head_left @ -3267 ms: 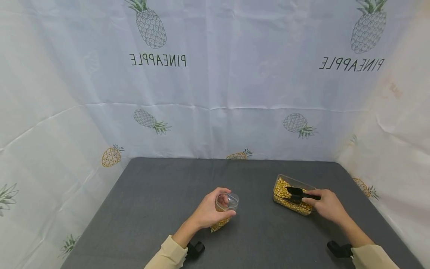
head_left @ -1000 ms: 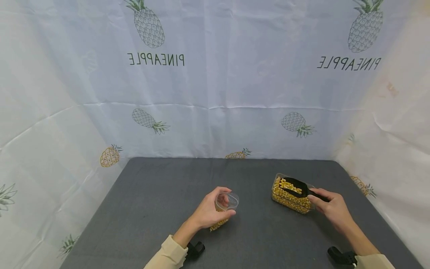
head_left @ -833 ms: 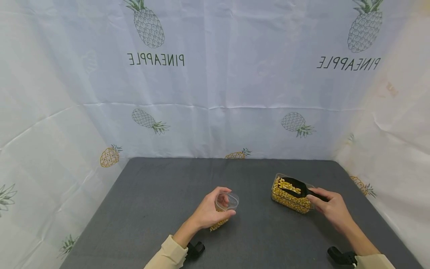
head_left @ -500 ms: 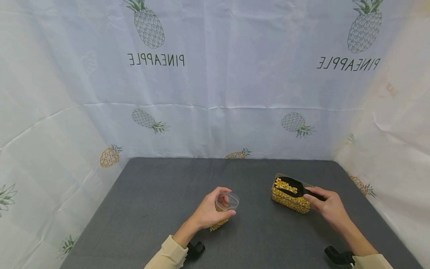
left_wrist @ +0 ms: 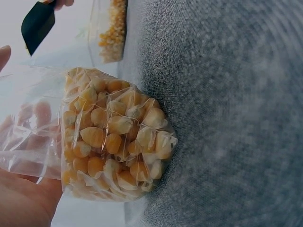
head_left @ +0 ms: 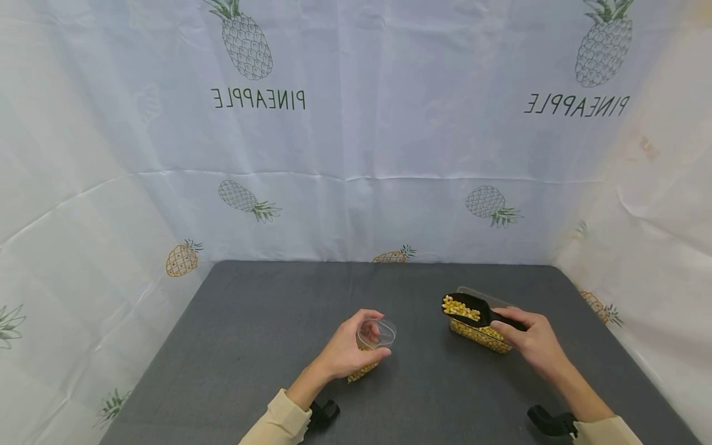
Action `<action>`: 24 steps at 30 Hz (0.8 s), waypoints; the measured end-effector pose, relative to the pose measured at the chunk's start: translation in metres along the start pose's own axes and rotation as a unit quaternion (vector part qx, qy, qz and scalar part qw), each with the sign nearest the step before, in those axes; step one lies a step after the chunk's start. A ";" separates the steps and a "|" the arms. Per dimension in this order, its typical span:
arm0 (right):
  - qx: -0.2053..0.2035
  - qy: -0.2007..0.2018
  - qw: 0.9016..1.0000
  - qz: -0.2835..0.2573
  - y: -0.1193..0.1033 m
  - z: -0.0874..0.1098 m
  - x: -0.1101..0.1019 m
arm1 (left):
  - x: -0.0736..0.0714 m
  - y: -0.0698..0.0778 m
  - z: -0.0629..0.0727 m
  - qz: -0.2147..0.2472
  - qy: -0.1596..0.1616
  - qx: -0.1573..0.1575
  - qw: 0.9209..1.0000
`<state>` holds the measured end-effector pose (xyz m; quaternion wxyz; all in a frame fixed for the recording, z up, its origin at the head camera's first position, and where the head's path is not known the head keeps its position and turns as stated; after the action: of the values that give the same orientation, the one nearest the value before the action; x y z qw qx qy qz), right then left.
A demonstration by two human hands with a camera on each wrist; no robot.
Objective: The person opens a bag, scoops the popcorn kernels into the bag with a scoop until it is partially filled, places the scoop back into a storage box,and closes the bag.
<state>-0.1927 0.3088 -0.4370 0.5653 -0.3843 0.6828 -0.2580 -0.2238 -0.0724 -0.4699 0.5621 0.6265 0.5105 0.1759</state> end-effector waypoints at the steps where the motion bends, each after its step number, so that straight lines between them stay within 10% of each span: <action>1: 0.000 -0.001 1.000 0.002 -0.001 0.000 0.001 | 0.000 0.000 0.000 0.000 0.000 -0.001 1.000; 24: -0.020 -0.037 0.999 0.029 -0.029 -0.006 0.024 | 0.000 0.001 0.000 0.003 0.001 0.000 1.000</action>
<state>-0.1933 0.2727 -0.4268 0.5900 -0.3845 0.6771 -0.2135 -0.2230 -0.0723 -0.4694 0.5616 0.6275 0.5090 0.1781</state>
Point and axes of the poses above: each hand's wrist, its own z-axis away from the middle knuckle, its own x-axis out of the palm, y = z × x, the point moved 1 cm from there along -z, towards the middle knuckle, and after that the axes turned 7 degrees about z, right-handed, at the moved point
